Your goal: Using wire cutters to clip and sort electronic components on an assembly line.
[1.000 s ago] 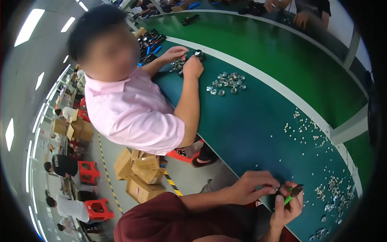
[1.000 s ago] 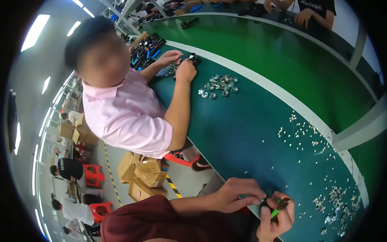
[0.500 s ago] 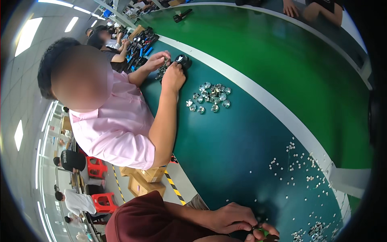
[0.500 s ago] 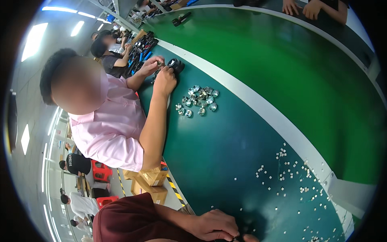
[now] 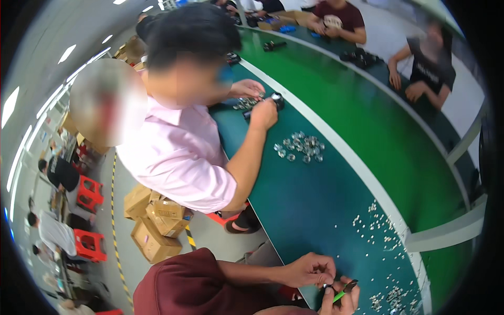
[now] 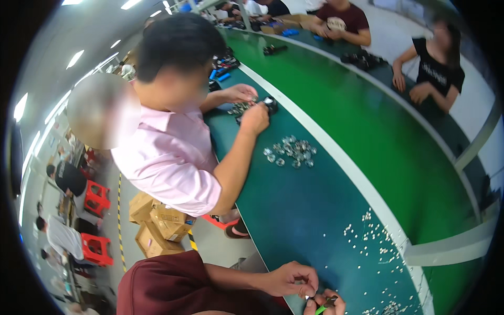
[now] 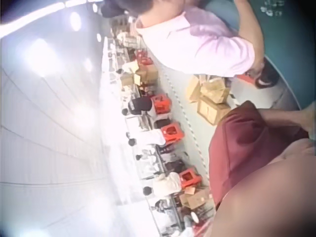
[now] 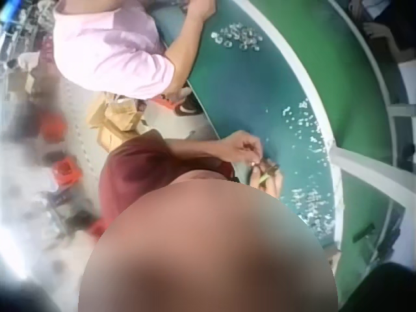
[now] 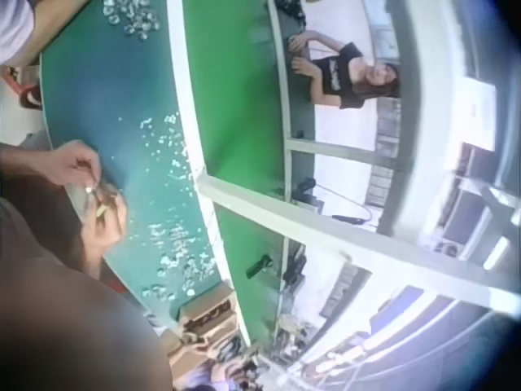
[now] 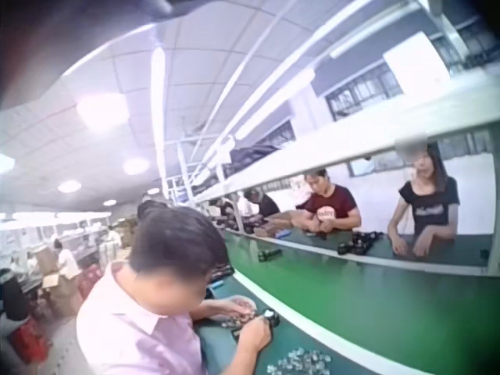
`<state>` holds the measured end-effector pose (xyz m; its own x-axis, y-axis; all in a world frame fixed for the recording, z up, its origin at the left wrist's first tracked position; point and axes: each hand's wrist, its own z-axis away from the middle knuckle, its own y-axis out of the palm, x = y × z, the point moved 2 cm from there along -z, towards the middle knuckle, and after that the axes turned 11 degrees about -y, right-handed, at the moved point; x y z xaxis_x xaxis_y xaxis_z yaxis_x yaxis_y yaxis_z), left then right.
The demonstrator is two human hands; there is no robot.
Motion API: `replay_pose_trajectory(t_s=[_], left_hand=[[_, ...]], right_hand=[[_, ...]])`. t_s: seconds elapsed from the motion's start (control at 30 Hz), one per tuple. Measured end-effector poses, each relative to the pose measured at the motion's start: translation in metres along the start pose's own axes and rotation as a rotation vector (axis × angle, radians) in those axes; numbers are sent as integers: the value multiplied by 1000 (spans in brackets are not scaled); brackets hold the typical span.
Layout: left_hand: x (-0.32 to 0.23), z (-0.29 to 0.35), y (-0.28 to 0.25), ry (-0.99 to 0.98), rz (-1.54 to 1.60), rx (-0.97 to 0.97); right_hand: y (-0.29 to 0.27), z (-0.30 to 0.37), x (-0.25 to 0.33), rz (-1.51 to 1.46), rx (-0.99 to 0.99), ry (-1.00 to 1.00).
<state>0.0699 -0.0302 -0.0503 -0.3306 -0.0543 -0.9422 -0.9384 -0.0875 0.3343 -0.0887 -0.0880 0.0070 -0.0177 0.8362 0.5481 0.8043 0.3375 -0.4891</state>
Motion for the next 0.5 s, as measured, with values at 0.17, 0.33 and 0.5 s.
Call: replay_pose_trajectory(t_s=[0.17,0.33,0.5], left_hand=[[-2,34,31,-75,346,163],[-16,64,52,22,489,275],[-42,92,31,-120,359,73]], right_hand=[[-6,5,39,-11,-96,-40],[-5,29,87,54,-274,82],[4,20,104,1,-241,169]])
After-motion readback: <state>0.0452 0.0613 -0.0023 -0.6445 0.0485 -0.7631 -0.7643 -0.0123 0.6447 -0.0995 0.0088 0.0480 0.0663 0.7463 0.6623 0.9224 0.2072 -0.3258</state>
